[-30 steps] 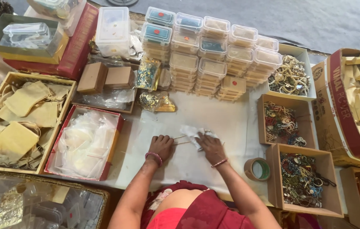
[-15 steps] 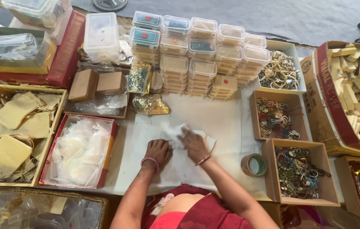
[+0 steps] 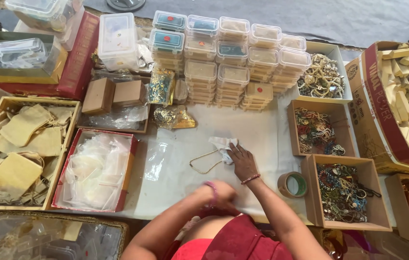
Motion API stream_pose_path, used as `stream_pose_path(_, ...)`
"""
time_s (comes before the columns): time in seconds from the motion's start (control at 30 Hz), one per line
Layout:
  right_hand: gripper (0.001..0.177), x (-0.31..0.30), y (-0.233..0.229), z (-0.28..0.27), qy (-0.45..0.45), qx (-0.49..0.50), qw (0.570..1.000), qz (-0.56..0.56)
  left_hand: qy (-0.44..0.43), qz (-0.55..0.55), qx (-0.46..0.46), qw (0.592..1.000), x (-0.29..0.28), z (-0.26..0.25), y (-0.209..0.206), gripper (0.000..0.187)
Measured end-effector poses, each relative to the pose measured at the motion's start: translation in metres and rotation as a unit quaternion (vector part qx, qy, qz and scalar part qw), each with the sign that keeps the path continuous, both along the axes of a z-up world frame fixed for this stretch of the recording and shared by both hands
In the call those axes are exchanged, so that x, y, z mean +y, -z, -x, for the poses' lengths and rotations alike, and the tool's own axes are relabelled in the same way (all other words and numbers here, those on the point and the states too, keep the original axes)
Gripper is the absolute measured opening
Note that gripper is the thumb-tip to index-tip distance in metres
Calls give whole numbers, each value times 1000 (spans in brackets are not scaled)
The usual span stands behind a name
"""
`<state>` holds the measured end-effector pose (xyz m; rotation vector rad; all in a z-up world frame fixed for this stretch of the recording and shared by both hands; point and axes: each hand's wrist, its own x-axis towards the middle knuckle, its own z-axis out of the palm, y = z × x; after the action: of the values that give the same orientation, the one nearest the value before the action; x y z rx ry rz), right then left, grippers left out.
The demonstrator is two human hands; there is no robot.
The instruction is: Cleaning and organizing various pieces of jewelry at a workspace.
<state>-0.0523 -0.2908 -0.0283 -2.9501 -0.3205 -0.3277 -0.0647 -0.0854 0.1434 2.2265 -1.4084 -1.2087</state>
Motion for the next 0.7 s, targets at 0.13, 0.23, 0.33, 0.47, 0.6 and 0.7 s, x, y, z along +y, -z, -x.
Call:
stream_pose_path(0.13, 54, 0, -5, 1, -2, -5, 1000, -7, 177, 210, 170, 946, -98, 71, 170, 38)
stream_pose_path(0.23, 53, -3, -5, 2, -12, 17, 1000, -16, 280, 310, 303, 857, -143, 95, 235, 38)
stream_pose_path(0.33, 54, -3, -1, 2, -7, 29, 999, -20, 239, 241, 388, 857, -154, 98, 239, 36)
stream_pose_path(0.47, 56, 0, -3, 4, -1, 28, 999, -28, 321, 155, 288, 889, -154, 86, 208, 39)
stream_pose_path(0.6, 57, 1, -11, 4, -14, 8, 1000, -22, 394, 61, 177, 900, -150, 73, 187, 46)
stream_pose_path(0.7, 56, -9, 1, -10, -49, 30, 998, -16, 372, 144, 418, 816, -179, 111, 265, 47)
